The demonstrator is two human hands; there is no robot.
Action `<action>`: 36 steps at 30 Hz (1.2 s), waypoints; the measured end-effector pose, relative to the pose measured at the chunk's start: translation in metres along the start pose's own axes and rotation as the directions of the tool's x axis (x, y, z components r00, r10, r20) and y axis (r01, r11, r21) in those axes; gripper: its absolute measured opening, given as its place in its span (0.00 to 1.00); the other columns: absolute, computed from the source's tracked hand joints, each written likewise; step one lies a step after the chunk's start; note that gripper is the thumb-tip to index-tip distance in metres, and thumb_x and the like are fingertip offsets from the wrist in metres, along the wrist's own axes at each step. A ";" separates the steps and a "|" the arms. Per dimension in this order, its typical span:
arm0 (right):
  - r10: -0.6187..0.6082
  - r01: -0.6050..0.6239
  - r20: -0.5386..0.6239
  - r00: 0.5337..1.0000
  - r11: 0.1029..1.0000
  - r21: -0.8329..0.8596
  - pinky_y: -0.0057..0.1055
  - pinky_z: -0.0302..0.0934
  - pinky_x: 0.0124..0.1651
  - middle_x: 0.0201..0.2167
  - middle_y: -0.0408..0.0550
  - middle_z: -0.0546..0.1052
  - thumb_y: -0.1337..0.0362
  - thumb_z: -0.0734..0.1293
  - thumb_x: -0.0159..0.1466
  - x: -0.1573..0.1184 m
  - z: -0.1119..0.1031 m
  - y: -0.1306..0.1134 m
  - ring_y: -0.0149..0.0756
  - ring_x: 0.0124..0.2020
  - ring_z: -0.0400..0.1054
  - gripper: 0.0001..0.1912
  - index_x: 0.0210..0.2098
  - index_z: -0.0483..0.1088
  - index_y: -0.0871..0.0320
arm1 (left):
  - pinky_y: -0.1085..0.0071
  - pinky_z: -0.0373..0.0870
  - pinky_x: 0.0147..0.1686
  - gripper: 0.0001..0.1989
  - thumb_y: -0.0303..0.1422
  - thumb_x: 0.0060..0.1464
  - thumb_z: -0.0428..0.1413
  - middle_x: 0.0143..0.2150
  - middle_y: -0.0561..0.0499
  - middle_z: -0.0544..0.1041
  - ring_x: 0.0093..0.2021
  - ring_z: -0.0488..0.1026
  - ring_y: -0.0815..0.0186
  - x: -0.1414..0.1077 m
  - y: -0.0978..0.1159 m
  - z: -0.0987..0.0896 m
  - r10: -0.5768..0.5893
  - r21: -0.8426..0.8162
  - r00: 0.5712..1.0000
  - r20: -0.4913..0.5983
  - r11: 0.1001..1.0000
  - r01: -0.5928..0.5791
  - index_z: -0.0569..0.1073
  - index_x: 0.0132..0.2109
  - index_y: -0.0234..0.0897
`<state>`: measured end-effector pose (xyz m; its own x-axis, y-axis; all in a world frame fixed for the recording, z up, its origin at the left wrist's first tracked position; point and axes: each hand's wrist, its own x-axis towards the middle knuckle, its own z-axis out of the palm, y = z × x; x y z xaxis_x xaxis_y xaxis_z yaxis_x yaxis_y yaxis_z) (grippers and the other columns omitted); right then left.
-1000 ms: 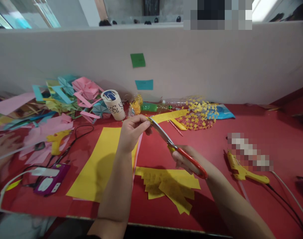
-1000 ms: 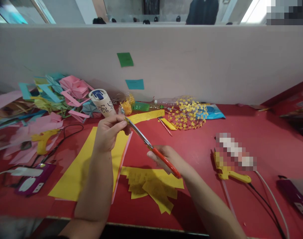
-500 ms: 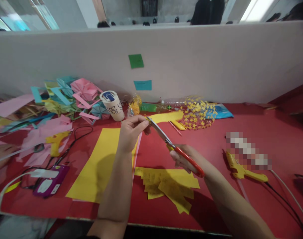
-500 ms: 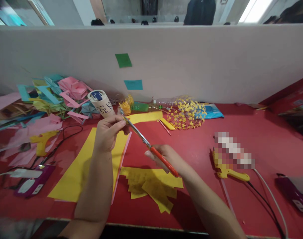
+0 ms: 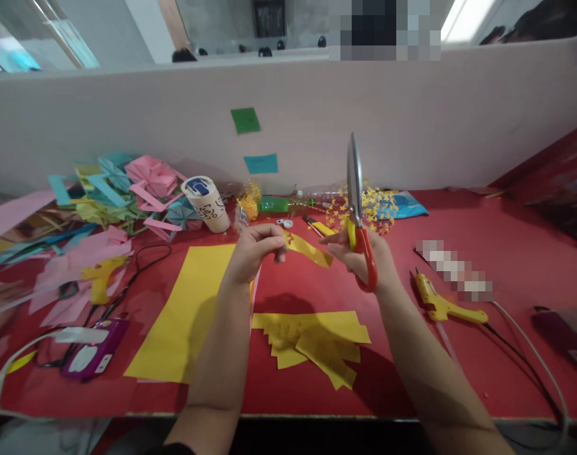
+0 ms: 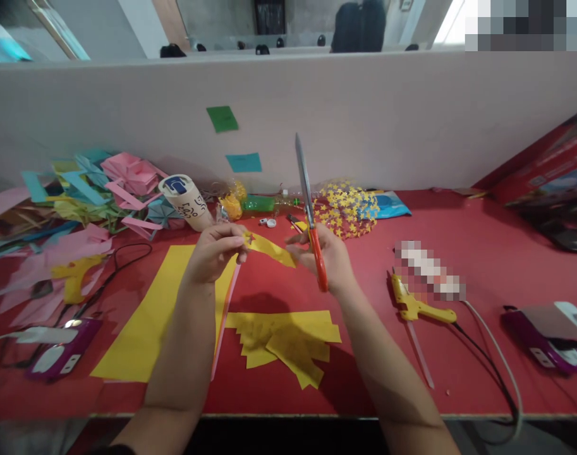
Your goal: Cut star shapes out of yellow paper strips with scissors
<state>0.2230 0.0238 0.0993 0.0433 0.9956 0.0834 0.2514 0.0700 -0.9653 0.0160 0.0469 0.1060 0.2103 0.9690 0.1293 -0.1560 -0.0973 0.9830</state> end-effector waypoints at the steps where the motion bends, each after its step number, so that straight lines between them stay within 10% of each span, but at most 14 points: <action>1: -0.006 0.007 -0.019 1.000 1.000 0.018 0.26 0.53 0.19 0.29 0.47 0.77 0.53 0.72 0.49 0.003 0.000 -0.001 0.26 0.18 0.56 0.19 0.27 0.59 0.54 | 0.74 0.66 0.20 0.08 0.33 0.40 0.61 0.17 0.55 0.71 0.17 0.67 0.73 0.001 -0.002 0.002 -0.021 0.007 0.999 0.034 1.000 0.021 0.72 0.19 0.36; 8: 0.129 -0.140 0.219 0.967 0.990 0.034 0.25 0.50 0.17 0.18 0.38 0.69 0.58 0.70 0.44 0.010 -0.001 0.007 0.25 0.14 0.54 0.15 0.25 0.61 0.54 | 0.73 0.65 0.21 0.08 0.34 0.38 0.61 0.17 0.54 0.72 0.17 0.66 0.72 0.008 -0.024 0.016 -0.159 0.089 0.980 0.121 0.985 0.149 0.71 0.20 0.36; 14: 0.101 -0.095 0.116 0.988 0.994 -0.056 0.25 0.51 0.21 0.18 0.37 0.66 0.63 0.66 0.44 0.021 -0.012 0.015 0.26 0.17 0.55 0.09 0.23 0.60 0.54 | 0.71 0.67 0.25 0.10 0.38 0.44 0.58 0.19 0.54 0.71 0.21 0.68 0.69 0.017 -0.050 0.007 -0.166 0.272 0.985 0.050 0.951 0.146 0.71 0.27 0.36; 18: 0.124 -0.121 0.056 0.991 0.991 -0.059 0.26 0.51 0.22 0.18 0.37 0.67 0.63 0.68 0.45 0.028 -0.023 0.016 0.28 0.18 0.56 0.10 0.25 0.62 0.55 | 0.71 0.67 0.30 0.09 0.36 0.55 0.50 0.23 0.55 0.69 0.25 0.69 0.68 0.029 -0.082 0.008 -0.270 0.816 0.956 0.117 0.575 0.063 0.67 0.29 0.38; 27: 0.052 -0.047 0.050 0.997 0.995 -0.088 0.27 0.52 0.24 0.18 0.38 0.66 0.61 0.67 0.47 0.030 -0.025 0.020 0.30 0.20 0.58 0.09 0.25 0.62 0.55 | 0.63 0.67 0.50 0.05 0.30 0.57 0.53 0.43 0.42 0.77 0.47 0.73 0.57 0.048 -0.127 0.043 -0.251 0.943 0.958 0.137 0.329 -0.049 0.73 0.36 0.36; 34: 0.004 -0.002 0.025 1.000 0.998 -0.066 0.28 0.54 0.26 0.19 0.38 0.66 0.64 0.65 0.47 0.030 -0.021 0.017 0.32 0.22 0.61 0.06 0.24 0.62 0.55 | 0.67 0.71 0.38 0.09 0.34 0.55 0.53 0.38 0.45 0.77 0.39 0.75 0.61 0.032 -0.088 0.042 -0.203 0.889 0.974 0.102 0.458 0.002 0.73 0.40 0.35; 36: -0.003 0.004 0.010 1.000 0.999 -0.040 0.29 0.54 0.27 0.19 0.37 0.66 0.65 0.64 0.46 0.030 -0.017 0.018 0.33 0.22 0.61 0.05 0.24 0.62 0.54 | 0.71 0.68 0.29 0.07 0.33 0.52 0.52 0.29 0.50 0.76 0.28 0.72 0.67 0.021 -0.069 0.044 -0.256 0.684 0.947 0.195 0.727 0.056 0.73 0.36 0.35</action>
<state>0.2451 0.0538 0.0890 0.0330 0.9959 0.0841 0.2905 0.0710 -0.9543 0.0740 0.0643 0.0469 0.4275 0.8980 -0.1038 0.5587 -0.1723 0.8113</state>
